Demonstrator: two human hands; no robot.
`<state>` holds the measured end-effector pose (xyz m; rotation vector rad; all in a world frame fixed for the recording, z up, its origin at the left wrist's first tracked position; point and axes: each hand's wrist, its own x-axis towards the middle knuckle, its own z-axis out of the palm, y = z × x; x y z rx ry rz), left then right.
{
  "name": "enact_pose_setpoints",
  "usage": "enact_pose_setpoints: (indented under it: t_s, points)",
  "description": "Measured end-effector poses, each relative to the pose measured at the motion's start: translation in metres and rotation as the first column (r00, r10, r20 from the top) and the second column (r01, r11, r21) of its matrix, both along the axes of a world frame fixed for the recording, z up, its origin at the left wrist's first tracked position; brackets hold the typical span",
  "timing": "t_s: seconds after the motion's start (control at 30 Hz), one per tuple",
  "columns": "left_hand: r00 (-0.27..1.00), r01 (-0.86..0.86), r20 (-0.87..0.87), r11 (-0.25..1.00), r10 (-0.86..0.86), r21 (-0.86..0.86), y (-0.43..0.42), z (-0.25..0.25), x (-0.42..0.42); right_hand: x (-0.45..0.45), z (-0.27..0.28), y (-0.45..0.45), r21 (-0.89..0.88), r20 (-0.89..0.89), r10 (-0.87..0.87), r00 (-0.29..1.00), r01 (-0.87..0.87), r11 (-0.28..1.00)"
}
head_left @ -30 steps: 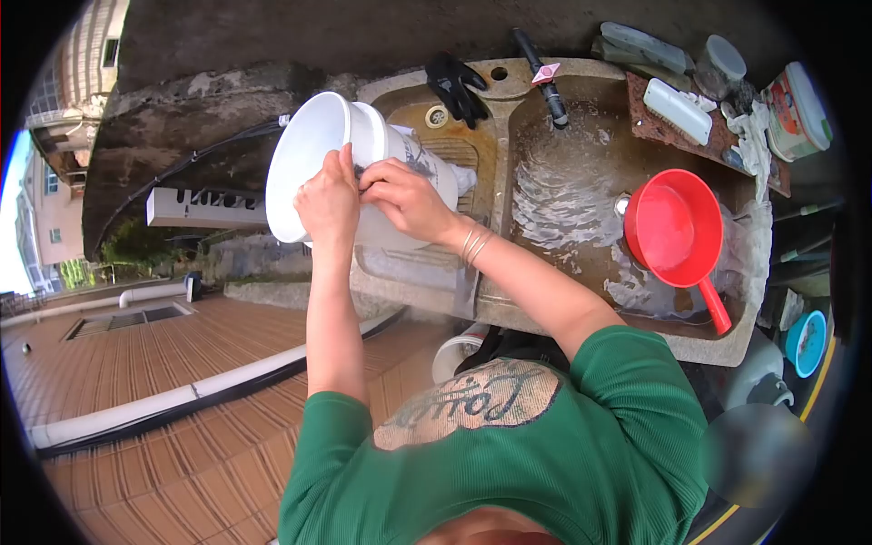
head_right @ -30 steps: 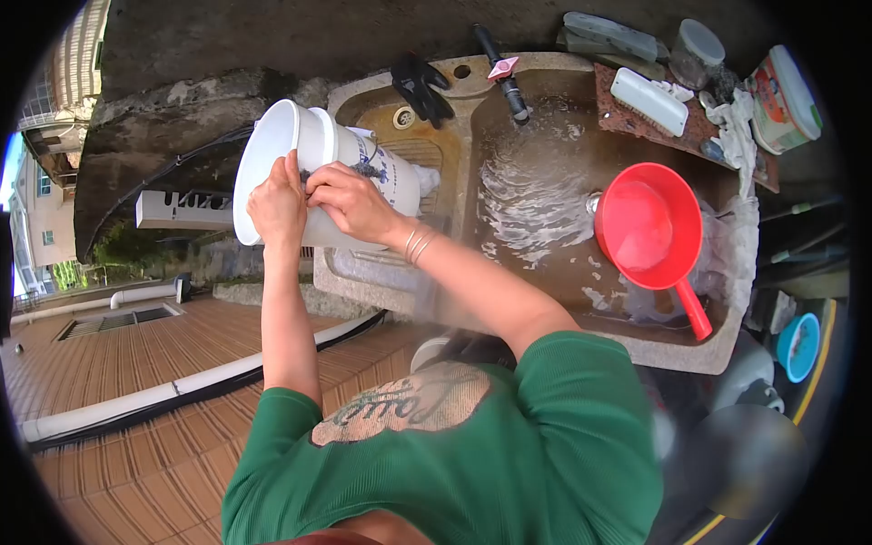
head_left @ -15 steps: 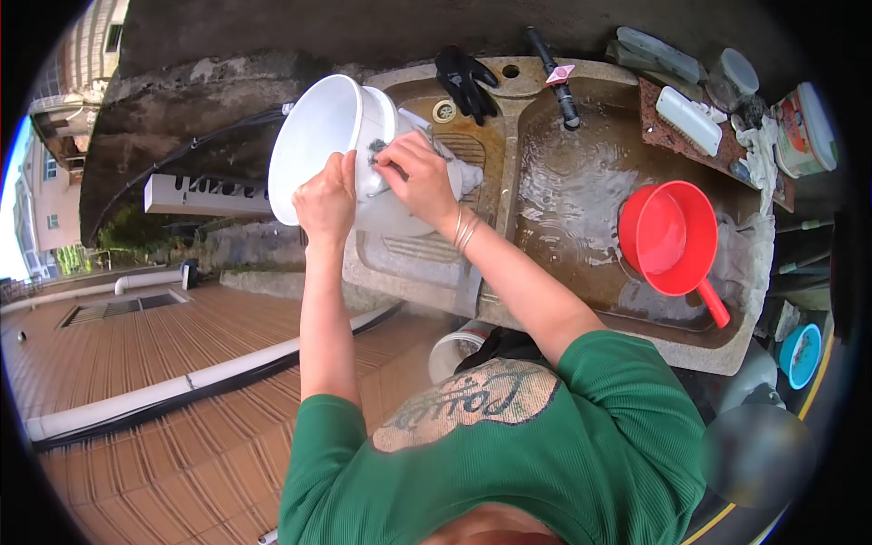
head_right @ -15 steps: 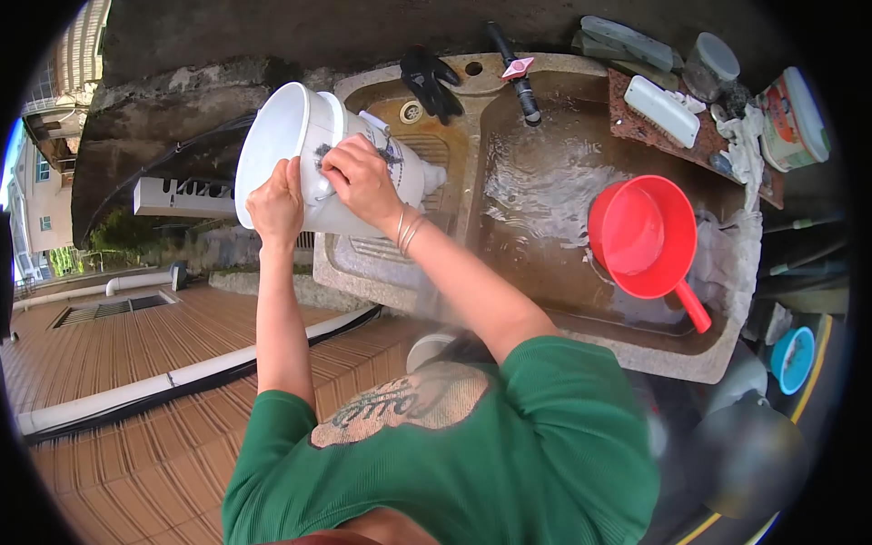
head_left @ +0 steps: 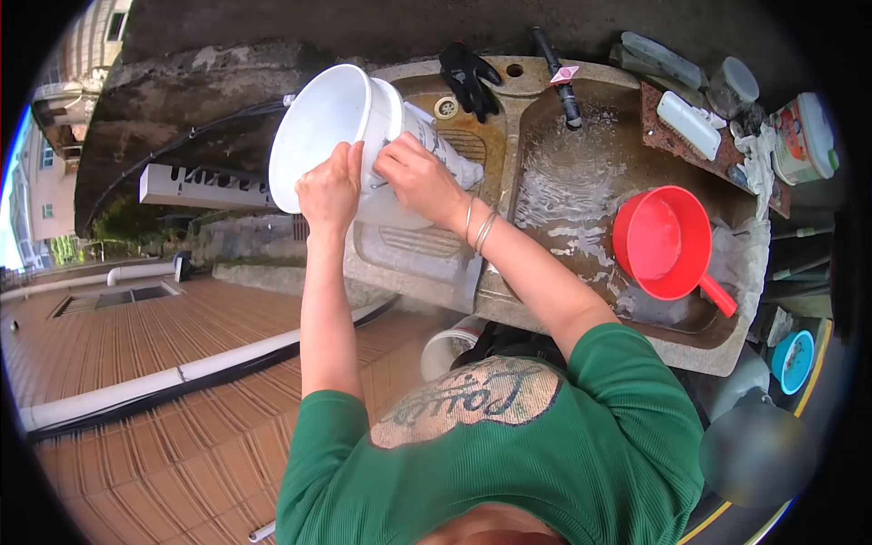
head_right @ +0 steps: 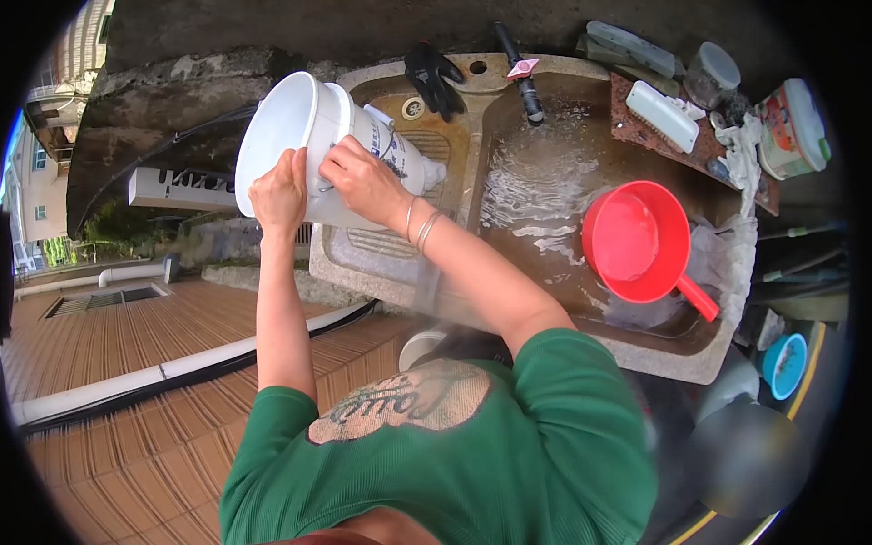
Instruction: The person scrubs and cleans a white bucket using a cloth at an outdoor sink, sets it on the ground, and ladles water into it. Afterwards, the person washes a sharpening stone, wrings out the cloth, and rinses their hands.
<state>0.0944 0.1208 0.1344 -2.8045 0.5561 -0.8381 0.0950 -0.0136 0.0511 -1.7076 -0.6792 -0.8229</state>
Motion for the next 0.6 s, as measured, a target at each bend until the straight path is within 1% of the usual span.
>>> enact_pose_setpoints:
  t_s: [0.03, 0.07, 0.17, 0.2, 0.3, 0.4, 0.5, 0.6]
  points:
    - [1.0, 0.02, 0.0, 1.0, -0.02, -0.011, 0.001, 0.0, 0.0, 0.009, 0.0, -0.005, -0.005, -0.006, -0.012, 1.0, 0.012, 1.0]
    - [1.0, 0.015, -0.004, 1.0, -0.015, -0.007, 0.002, 0.001, -0.001, 0.023, 0.001, -0.01, 0.023, -0.022, -0.073, 0.997, 0.073, 0.997]
    - [1.0, 0.008, -0.015, 1.0, -0.008, -0.003, 0.002, 0.0, -0.004, 0.05, -0.001, -0.022, 0.041, -0.026, -0.016, 1.0, 0.017, 0.999]
    - [1.0, 0.008, -0.018, 1.0, -0.008, -0.007, 0.001, 0.001, -0.004, 0.046, 0.006, -0.023, 0.07, -0.076, -0.015, 0.997, 0.021, 0.997]
    - [1.0, 0.013, -0.014, 1.0, -0.013, -0.019, 0.0, 0.0, -0.005, 0.022, 0.013, -0.019, 0.006, -0.134, 0.033, 0.99, -0.033, 0.999]
    - [1.0, 0.022, 0.007, 0.999, -0.021, -0.03, 0.002, -0.003, -0.004, 0.007, 0.016, -0.01, -0.079, -0.097, 0.028, 0.995, -0.035, 0.996]
    - [1.0, 0.026, -0.011, 0.998, -0.027, -0.052, 0.001, -0.001, -0.003, 0.023, 0.012, -0.015, 0.024, -0.161, 0.05, 0.986, -0.047, 0.999]
    - [1.0, 0.015, -0.014, 0.999, -0.015, -0.036, 0.004, -0.002, -0.009, 0.039, -0.011, -0.04, 0.182, -0.322, -0.105, 0.941, 0.17, 0.968]
